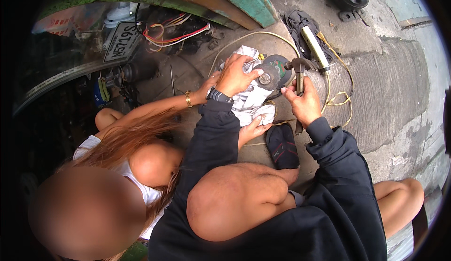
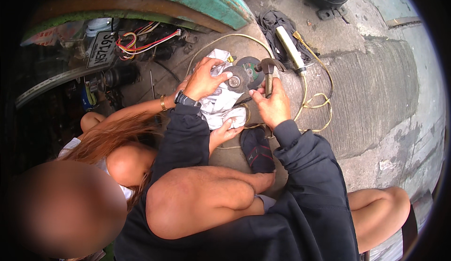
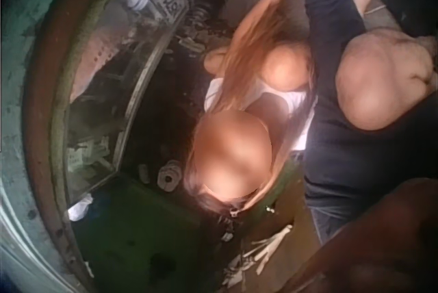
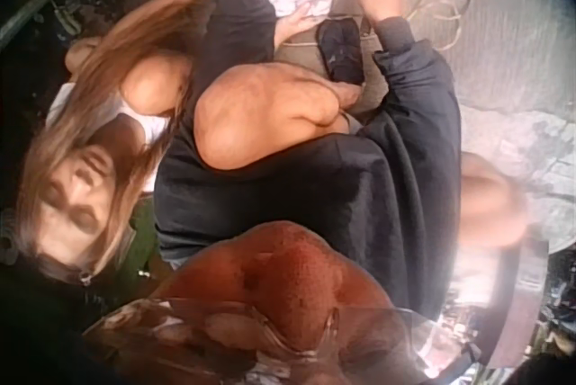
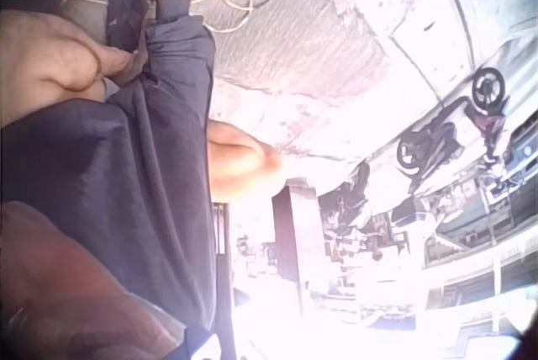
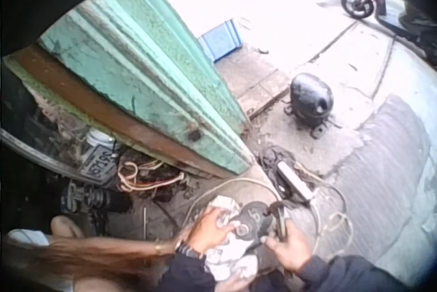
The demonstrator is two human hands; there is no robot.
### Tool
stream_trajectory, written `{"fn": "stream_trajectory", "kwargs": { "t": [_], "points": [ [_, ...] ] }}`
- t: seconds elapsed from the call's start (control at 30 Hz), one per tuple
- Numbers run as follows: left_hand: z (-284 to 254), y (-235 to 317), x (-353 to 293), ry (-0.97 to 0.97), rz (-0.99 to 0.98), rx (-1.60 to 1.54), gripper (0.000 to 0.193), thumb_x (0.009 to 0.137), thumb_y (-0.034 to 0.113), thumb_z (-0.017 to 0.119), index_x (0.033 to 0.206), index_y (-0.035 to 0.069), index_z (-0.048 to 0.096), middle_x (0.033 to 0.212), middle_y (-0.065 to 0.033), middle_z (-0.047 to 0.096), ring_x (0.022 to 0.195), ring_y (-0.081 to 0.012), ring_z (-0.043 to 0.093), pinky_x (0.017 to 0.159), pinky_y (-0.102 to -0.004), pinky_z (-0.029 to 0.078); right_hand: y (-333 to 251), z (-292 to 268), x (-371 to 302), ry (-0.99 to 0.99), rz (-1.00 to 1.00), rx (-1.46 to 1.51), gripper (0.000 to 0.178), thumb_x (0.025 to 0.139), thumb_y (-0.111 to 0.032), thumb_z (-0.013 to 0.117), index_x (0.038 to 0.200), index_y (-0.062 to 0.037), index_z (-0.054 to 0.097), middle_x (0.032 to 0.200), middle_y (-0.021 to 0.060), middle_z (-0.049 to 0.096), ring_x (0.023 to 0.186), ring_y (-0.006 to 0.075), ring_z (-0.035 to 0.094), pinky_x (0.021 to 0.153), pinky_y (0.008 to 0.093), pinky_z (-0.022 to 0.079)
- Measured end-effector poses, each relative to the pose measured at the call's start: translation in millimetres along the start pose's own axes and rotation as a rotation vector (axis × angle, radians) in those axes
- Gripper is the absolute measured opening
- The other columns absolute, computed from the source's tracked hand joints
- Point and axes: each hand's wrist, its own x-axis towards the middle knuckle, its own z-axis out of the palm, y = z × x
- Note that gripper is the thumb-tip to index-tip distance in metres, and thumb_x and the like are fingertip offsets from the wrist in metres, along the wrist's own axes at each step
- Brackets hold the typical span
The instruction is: The person disassembles and strikes parts of an angle grinder using a hammer and pliers, while an assistant holds a cloth around the tool components.
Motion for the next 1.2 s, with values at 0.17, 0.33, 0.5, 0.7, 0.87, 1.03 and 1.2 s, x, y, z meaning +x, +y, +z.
{"fn": "stream_trajectory", "kwargs": {
  "t": [0.17, 0.33, 0.5, 0.7, 0.87, 1.03, 1.2],
  "points": [
    [4.9, -3.5, 0.6, -0.152, -0.188, -0.341, 0.046, 0.086, 0.026, 0.080, 0.121, 0.001, 0.064, 0.113, -0.0088, 0.064, 0.098, -0.0154, 0.060, 0.084, -0.0291, 0.050, 8.1, 26.3, 20.3, 0.032, 0.033, 0.113, 0.043, 0.079, -0.014, 0.081, 0.111, -0.0018, 0.055, 0.091, 0.0112, 0.069, 0.085, 0.0238, 0.069, 0.078, 0.0374, 0.054],
    [17.4, -16.8, -9.7, -0.173, -0.261, -0.733, 0.040, 0.088, 0.017, 0.079, 0.120, -0.001, 0.062, 0.109, -0.0051, 0.064, 0.092, -0.0084, 0.056, 0.079, -0.0252, 0.049, 11.1, 36.1, 34.3, -0.015, 0.140, 0.158, 0.042, 0.080, -0.010, 0.081, 0.111, -0.0021, 0.054, 0.089, 0.0082, 0.067, 0.082, 0.0186, 0.067, 0.075, 0.0334, 0.054],
    [18.5, -13.2, -19.0, -0.140, -0.287, -0.696, 0.036, 0.089, 0.016, 0.078, 0.114, -0.002, 0.058, 0.091, 0.0001, 0.059, 0.082, -0.0053, 0.054, 0.070, -0.0212, 0.047, 9.4, 35.8, 46.0, -0.018, 0.095, 0.263, 0.049, 0.081, -0.010, 0.083, 0.116, -0.0025, 0.049, 0.081, 0.0019, 0.062, 0.060, 0.0102, 0.057, 0.046, 0.0267, 0.044],
    [22.6, -7.3, -26.7, -0.032, -0.365, -0.820, 0.037, 0.088, 0.015, 0.079, 0.114, -0.002, 0.058, 0.094, -0.0021, 0.059, 0.083, -0.0061, 0.054, 0.071, -0.0213, 0.048, 1.1, 33.0, 58.6, -0.026, 0.115, 0.189, 0.049, 0.077, -0.009, 0.084, 0.114, 0.0008, 0.053, 0.086, 0.0071, 0.067, 0.080, 0.0146, 0.065, 0.075, 0.0303, 0.053],
    [28.6, -6.8, -29.9, 0.014, -0.344, -0.768, 0.037, 0.088, 0.014, 0.079, 0.113, -0.003, 0.059, 0.095, -0.0029, 0.060, 0.082, -0.0073, 0.055, 0.071, -0.0217, 0.049, 1.0, 33.2, 60.9, -0.032, 0.153, 0.207, 0.051, 0.077, -0.010, 0.085, 0.115, 0.0012, 0.052, 0.087, 0.0073, 0.065, 0.080, 0.0152, 0.064, 0.074, 0.0302, 0.053],
    [25.0, -3.0, -30.8, -0.003, -0.329, -0.565, 0.036, 0.089, 0.020, 0.078, 0.109, -0.004, 0.060, 0.090, -0.0022, 0.061, 0.078, -0.0071, 0.055, 0.068, -0.0237, 0.047, 1.6, 35.6, 61.8, -0.043, 0.156, 0.258, 0.052, 0.078, -0.011, 0.085, 0.116, 0.0017, 0.051, 0.087, 0.0065, 0.063, 0.078, 0.0153, 0.062, 0.073, 0.0303, 0.052],
    [20.8, 0.5, -27.6, -0.016, -0.346, -0.612, 0.034, 0.088, 0.017, 0.077, 0.106, -0.006, 0.060, 0.083, -0.0040, 0.062, 0.071, -0.0088, 0.058, 0.063, -0.0252, 0.049, 3.2, 36.7, 58.3, -0.050, 0.149, 0.277, 0.051, 0.081, -0.012, 0.083, 0.117, -0.0015, 0.050, 0.084, 0.0023, 0.060, 0.063, 0.0109, 0.056, 0.053, 0.0277, 0.045]
  ]
}}
